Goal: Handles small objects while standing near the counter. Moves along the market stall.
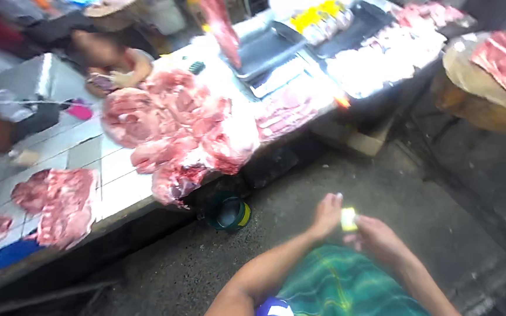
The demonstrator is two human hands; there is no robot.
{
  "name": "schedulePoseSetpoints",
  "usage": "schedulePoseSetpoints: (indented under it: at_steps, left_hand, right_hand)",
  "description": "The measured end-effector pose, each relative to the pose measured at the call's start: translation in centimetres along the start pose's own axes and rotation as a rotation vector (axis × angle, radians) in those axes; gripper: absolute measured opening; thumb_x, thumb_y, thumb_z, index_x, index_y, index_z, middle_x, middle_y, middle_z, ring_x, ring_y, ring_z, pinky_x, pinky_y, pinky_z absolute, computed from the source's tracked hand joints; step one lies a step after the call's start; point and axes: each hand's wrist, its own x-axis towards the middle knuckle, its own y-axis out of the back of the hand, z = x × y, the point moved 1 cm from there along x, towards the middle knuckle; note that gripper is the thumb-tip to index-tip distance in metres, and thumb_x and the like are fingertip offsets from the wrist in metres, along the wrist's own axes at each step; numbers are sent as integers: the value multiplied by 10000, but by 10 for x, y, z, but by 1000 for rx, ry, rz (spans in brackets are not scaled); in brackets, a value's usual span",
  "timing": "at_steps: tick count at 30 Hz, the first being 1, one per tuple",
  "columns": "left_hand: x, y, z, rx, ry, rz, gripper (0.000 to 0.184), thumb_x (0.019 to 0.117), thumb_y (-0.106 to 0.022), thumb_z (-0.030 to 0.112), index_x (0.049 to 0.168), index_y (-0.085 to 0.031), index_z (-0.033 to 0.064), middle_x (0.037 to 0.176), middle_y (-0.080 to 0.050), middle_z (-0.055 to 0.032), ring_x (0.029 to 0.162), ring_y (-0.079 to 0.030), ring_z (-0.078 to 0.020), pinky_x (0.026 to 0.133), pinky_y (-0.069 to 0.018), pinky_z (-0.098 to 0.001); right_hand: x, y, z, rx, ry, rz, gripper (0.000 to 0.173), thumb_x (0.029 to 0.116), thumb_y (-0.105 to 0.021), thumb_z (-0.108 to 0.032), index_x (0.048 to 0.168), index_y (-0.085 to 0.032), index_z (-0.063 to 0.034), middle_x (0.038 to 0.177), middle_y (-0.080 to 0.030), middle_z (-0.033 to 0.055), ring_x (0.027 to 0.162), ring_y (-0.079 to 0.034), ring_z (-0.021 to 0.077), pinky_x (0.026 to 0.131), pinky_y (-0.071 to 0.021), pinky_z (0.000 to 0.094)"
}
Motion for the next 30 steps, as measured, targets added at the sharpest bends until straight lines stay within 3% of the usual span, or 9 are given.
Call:
schedulePoseSetpoints:
  at_steps: [5, 8, 9, 12, 15, 20, 24, 27, 30]
  left_hand:
    - [2, 3, 8, -134, -32, -145, 511, 1119, -347, 420, 1238, -600, -8, 1012, -662, -174, 913, -653, -272, 849, -537, -477]
    - [10, 13, 2, -217, -22, -308, 587, 1120, -307, 462, 1397, -500, -18, 1222, -645, -218, 1073, -657, -296, 939, -535, -472]
    - [11, 17, -4, -180, -62, -402, 562, 1109, -383, 421, 1427, -475, -33, 1286, -619, -244, 1139, -638, -316, 983, -518, -480]
    - [5, 24, -1, 107, -182, -806, 507, 1015, -652, 286, 1393, -559, -39, 1320, -627, -254, 1220, -618, -345, 1075, -462, -530]
    - [8, 11, 5, 414, -220, -1078, 407, 1026, -626, 327, 1282, -670, 14, 1214, -689, -186, 1131, -649, -286, 1005, -479, -518]
    - [25, 10, 13, 712, -306, -1138, 275, 1021, -604, 233, 1142, -723, 16, 1038, -713, -183, 962, -669, -312, 866, -509, -546]
    - [36, 19, 4, 646, -411, -1108, 226, 1000, -612, 176, 1014, -719, -23, 902, -691, -183, 848, -655, -318, 780, -507, -549]
    - [50, 21, -23, 428, -393, -1083, 249, 1017, -591, 208, 1145, -735, 49, 1082, -722, -127, 987, -680, -251, 917, -529, -508]
    - [55, 20, -31, 317, -272, -1110, 348, 1018, -596, 263, 1308, -675, 88, 1221, -699, -103, 1079, -674, -213, 985, -529, -474]
  right_hand:
    - [-10, -2, -6, 88, 100, 146, 323, 1124, -364, -163, 1261, -571, 43, 994, -751, 194, 790, -770, 292, 612, -650, 392]
    - [-27, 15, -8, -28, 211, 255, 315, 1122, -355, -144, 1257, -566, 47, 955, -757, 165, 756, -766, 261, 649, -657, 387]
    - [-35, 22, -9, -97, 239, 286, 311, 1120, -356, -143, 1270, -557, 42, 955, -761, 146, 760, -767, 246, 665, -660, 380]
    - [-64, 40, -18, -262, 269, 347, 308, 1113, -370, -140, 1316, -519, 38, 1003, -756, 115, 808, -770, 220, 726, -661, 376]
    - [-91, 42, -28, -427, 284, 316, 322, 1086, -416, -126, 1326, -533, 55, 1060, -747, 106, 857, -766, 199, 774, -656, 364]
    - [-107, 9, -40, -623, 254, 108, 322, 1078, -458, -131, 1323, -585, 36, 1126, -737, 103, 934, -751, 185, 836, -643, 372]
    - [-94, -7, -35, -748, 277, 51, 335, 1084, -484, -202, 1324, -626, -15, 1073, -753, 85, 915, -746, 147, 855, -627, 355]
    - [-76, -7, -26, -754, 278, 36, 340, 1087, -487, -271, 1320, -648, -82, 1057, -756, 61, 901, -742, 150, 858, -626, 375]
    - [-60, -19, -20, -864, 174, 8, 357, 1094, -489, -285, 1329, -653, -71, 1160, -728, 149, 1066, -710, 261, 1008, -543, 495]
